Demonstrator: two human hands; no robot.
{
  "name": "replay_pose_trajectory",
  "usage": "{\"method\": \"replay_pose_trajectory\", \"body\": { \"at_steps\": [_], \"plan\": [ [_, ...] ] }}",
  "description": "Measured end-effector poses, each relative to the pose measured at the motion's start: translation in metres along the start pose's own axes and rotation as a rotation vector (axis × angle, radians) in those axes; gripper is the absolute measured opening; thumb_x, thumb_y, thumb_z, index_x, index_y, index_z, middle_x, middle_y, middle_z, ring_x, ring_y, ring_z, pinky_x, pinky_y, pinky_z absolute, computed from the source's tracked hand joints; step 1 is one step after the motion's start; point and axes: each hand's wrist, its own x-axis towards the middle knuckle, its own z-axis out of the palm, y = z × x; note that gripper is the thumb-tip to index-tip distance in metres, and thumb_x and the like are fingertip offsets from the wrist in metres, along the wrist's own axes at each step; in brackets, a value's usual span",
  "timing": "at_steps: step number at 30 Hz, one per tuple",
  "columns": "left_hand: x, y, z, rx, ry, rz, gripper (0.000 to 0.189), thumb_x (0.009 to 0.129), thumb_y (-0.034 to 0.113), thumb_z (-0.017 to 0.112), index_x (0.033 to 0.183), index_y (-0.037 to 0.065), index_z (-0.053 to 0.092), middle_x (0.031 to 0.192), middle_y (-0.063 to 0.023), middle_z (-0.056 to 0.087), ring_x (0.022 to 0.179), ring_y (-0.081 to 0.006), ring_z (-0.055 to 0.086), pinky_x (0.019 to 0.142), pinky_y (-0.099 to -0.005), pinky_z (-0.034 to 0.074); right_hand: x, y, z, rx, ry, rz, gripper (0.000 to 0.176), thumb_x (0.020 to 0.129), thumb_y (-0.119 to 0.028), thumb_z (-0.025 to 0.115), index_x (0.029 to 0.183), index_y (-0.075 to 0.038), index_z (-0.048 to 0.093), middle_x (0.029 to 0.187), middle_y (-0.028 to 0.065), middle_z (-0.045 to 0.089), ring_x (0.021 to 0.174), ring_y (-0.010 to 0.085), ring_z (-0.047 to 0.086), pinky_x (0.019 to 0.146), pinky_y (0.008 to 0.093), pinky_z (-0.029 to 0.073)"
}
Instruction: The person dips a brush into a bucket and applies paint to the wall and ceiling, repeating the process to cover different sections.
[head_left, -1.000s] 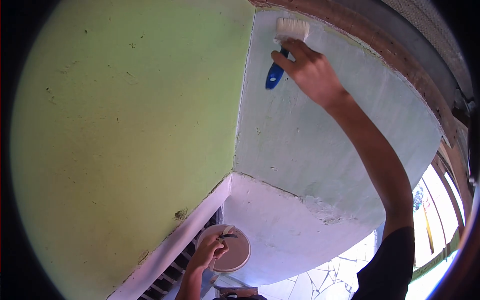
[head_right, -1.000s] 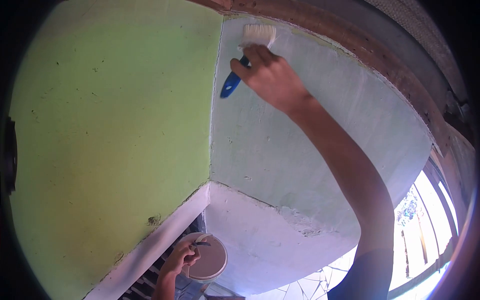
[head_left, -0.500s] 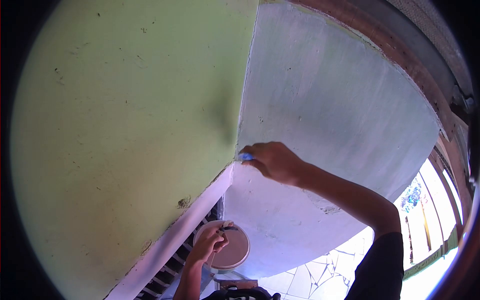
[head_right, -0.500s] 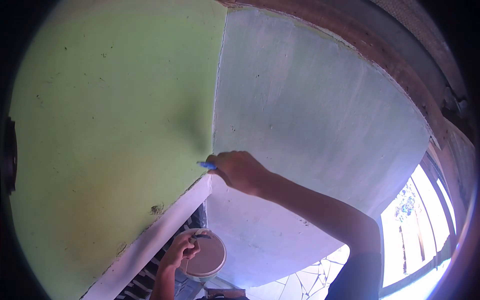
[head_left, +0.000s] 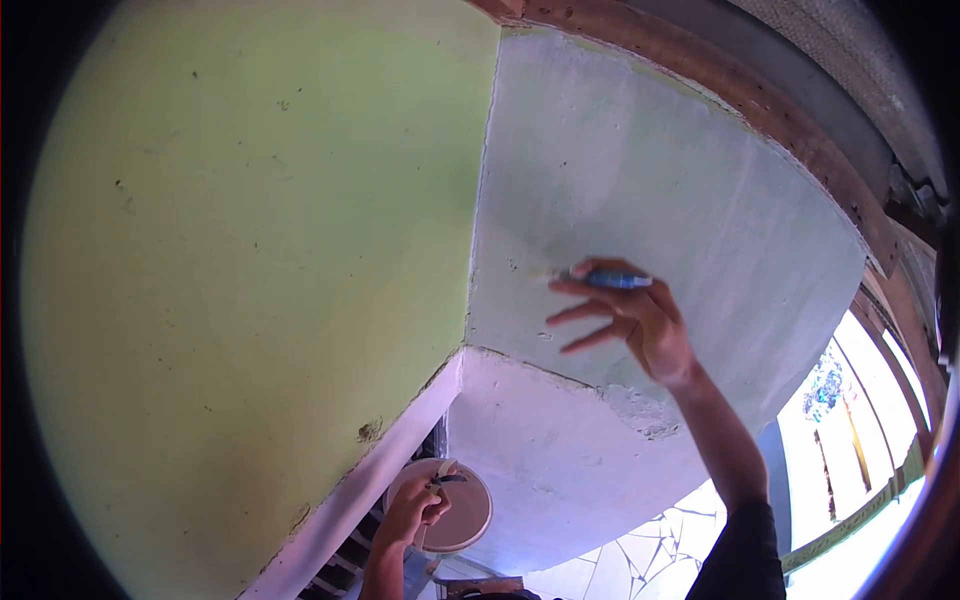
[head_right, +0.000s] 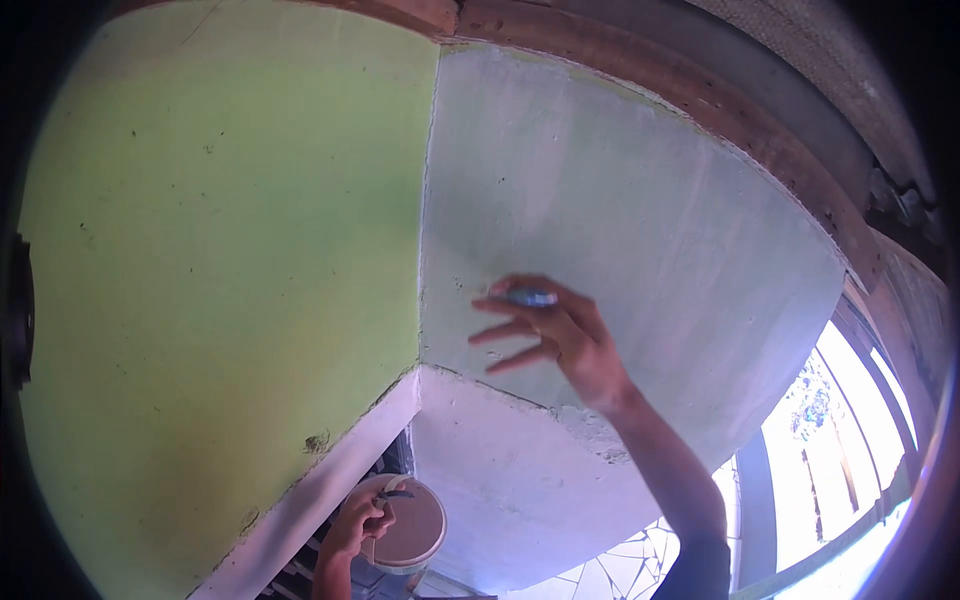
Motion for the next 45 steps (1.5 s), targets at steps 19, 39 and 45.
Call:
{"method": "replay_pose_trajectory", "body": {
  "at_steps": [19,39,45],
  "plan": [
    [0.038,-0.041,-0.003,-0.026,-0.072,-0.169,0.057,0.070,0.021,0.050,0.121,-0.002,0.053,0.059,-0.0007,0.043,0.043,-0.0060,0.033,0.039,-0.0209,0.027,-0.176,0.017,-0.011,-0.622,0.500,0.188,0.052,0.091,0.007,0.053,0.139,-0.007,0.041,0.097,0.0141,0.069,0.071,0.0156,0.064,0.068,0.0293,0.052],
    [0.056,-0.024,0.045,0.077,0.010,-0.123,0.031,0.081,0.028,0.057,0.099,0.003,0.058,0.063,-0.0008,0.051,0.047,-0.0100,0.045,0.045,-0.0239,0.039,-0.166,-0.060,-0.140,-1.388,1.524,-0.178,0.042,0.095,-0.005,0.050,0.137,-0.008,0.051,0.091,0.0201,0.064,0.080,0.0268,0.066,0.071,0.0418,0.050],
    [0.054,-0.004,0.068,0.099,-0.037,-0.115,0.033,0.081,0.030,0.058,0.103,0.005,0.058,0.063,0.0000,0.051,0.048,-0.0096,0.047,0.045,-0.0234,0.039,-0.148,-0.052,-0.154,-1.352,1.487,-0.239,0.041,0.095,-0.007,0.053,0.135,-0.011,0.054,0.090,0.0166,0.065,0.070,0.0186,0.063,0.066,0.0359,0.050]
  ]
}}
